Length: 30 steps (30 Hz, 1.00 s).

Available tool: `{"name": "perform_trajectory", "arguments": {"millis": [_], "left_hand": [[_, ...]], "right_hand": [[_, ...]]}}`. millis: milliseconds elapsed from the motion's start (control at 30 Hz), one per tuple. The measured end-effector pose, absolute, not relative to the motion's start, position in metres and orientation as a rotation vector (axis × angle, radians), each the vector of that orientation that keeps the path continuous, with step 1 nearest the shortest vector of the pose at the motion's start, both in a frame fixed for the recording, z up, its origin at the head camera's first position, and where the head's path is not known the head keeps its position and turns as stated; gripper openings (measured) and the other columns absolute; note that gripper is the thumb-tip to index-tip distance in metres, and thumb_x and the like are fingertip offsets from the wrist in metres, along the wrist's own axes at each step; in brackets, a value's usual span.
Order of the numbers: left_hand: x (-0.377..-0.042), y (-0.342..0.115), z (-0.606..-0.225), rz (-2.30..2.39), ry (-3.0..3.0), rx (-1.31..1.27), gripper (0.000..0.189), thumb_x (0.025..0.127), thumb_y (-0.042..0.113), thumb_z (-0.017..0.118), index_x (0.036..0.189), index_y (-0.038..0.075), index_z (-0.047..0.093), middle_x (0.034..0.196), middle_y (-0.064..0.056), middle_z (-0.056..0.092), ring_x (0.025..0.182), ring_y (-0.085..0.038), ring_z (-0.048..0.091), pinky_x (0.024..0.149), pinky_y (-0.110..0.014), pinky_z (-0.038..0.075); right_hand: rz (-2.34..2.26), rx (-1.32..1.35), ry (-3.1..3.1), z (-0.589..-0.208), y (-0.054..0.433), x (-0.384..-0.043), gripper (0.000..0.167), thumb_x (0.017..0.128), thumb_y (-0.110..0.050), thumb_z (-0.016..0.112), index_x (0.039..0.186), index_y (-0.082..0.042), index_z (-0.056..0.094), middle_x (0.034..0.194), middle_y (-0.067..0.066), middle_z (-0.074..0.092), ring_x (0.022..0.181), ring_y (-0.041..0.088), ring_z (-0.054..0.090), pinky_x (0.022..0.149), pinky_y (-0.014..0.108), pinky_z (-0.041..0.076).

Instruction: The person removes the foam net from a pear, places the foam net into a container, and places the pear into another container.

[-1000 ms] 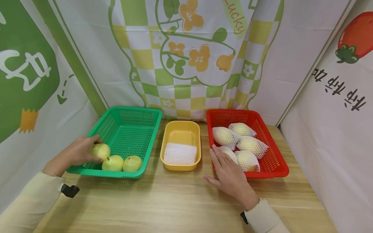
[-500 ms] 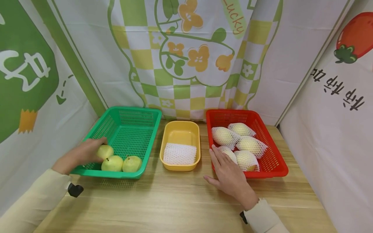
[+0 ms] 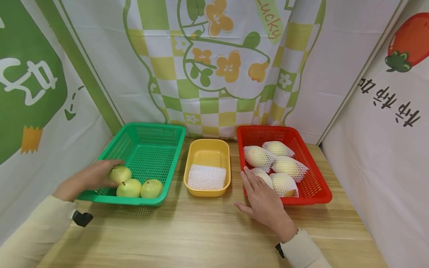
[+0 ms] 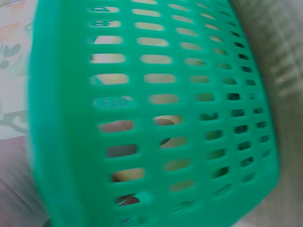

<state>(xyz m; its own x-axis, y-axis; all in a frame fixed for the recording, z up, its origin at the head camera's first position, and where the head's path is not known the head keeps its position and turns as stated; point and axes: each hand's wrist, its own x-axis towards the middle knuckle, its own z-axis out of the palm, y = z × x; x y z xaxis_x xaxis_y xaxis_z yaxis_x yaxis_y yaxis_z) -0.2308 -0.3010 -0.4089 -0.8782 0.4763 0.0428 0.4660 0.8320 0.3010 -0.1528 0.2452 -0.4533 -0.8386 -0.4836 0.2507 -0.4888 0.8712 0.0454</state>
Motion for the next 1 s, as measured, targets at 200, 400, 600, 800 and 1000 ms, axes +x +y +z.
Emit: {"name": "perform_trajectory", "arguments": {"millis": [200,400,600,800,1000], "left_hand": [[-0.221,-0.297,-0.384,0.439,2.976,0.735,0.082,0.081,0.013,0.09,0.143,-0.019,0.047,0.143,-0.042,0.054,0.134,-0.063,0.05,0.11,-0.071,0.046],[-0.204,-0.274,-0.357,0.378,3.03,0.782,0.077,0.091,0.022,0.083,0.148,-0.015,0.047,0.148,-0.038,0.054,0.137,-0.059,0.05,0.111,-0.069,0.047],[-0.185,-0.238,-0.346,0.341,3.039,0.92,0.074,0.095,0.028,0.079,0.151,-0.01,0.047,0.15,-0.032,0.056,0.137,-0.051,0.055,0.11,-0.063,0.05],[-0.169,-0.207,-0.353,0.343,3.015,1.052,0.076,0.099,0.034,0.074,0.156,-0.006,0.043,0.157,-0.027,0.052,0.142,-0.045,0.054,0.109,-0.059,0.053],[-0.164,-0.182,-0.371,0.307,3.0,1.164,0.082,0.1,0.041,0.071,0.158,-0.007,0.039,0.167,-0.025,0.039,0.151,-0.044,0.044,0.118,-0.058,0.046]], "right_hand": [[0.037,0.736,-2.787,-0.453,0.245,-0.153,0.104,0.09,-0.059,0.076,0.163,0.0,0.033,0.172,0.019,0.032,0.151,0.035,0.047,0.121,0.052,0.045],[0.027,0.747,-2.774,-0.454,0.246,-0.153,0.104,0.091,-0.06,0.076,0.163,0.001,0.033,0.172,0.019,0.032,0.151,0.035,0.046,0.121,0.051,0.045],[0.02,0.751,-2.768,-0.454,0.247,-0.153,0.103,0.091,-0.06,0.076,0.163,0.002,0.033,0.172,0.02,0.032,0.152,0.035,0.046,0.122,0.052,0.045],[0.009,0.759,-2.753,-0.455,0.247,-0.154,0.103,0.092,-0.061,0.074,0.163,0.002,0.033,0.172,0.02,0.033,0.154,0.035,0.043,0.123,0.051,0.043],[0.015,0.755,-2.745,-0.455,0.246,-0.154,0.102,0.091,-0.059,0.076,0.162,0.002,0.034,0.171,0.02,0.034,0.155,0.035,0.042,0.124,0.051,0.042]]}}
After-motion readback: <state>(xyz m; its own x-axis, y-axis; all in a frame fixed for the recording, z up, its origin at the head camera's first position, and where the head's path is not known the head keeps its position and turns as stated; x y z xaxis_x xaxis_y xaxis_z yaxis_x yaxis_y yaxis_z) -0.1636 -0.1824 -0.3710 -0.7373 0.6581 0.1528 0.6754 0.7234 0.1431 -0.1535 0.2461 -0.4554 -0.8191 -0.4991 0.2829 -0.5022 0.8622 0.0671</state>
